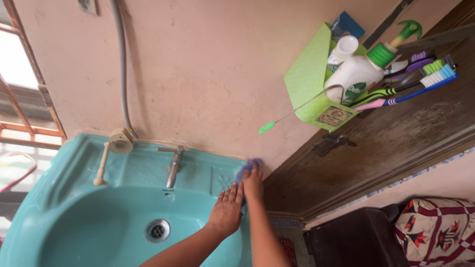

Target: The person applies liquid cleaner from a bottle onto the surface of a sink and then uses a cloth to scrub the basin, the faucet, and the surrounding edges.

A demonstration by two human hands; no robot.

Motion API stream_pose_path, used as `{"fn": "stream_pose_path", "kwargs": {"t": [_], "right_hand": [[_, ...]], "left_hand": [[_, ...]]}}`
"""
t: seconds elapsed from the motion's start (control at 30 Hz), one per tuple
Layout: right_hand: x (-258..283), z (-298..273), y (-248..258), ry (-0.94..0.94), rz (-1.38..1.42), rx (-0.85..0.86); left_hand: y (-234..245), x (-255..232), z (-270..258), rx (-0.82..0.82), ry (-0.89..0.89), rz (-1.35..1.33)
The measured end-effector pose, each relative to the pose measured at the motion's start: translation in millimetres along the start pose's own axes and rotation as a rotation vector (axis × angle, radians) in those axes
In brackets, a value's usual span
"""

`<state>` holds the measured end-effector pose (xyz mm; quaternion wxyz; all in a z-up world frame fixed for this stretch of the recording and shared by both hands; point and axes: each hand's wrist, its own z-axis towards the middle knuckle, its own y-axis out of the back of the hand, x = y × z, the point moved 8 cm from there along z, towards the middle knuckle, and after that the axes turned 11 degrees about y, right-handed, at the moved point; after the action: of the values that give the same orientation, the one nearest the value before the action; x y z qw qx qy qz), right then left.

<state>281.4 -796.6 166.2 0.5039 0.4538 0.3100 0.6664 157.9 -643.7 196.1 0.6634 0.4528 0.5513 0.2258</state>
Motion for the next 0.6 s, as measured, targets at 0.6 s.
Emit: {"fn": "stream_pose_path", "kwargs": {"t": [0.6], "right_hand": [[42, -174, 67, -0.101, 0.033, 0.146]], "left_hand": [[-65, -8, -103, 0.414, -0.17, 0.093]]}}
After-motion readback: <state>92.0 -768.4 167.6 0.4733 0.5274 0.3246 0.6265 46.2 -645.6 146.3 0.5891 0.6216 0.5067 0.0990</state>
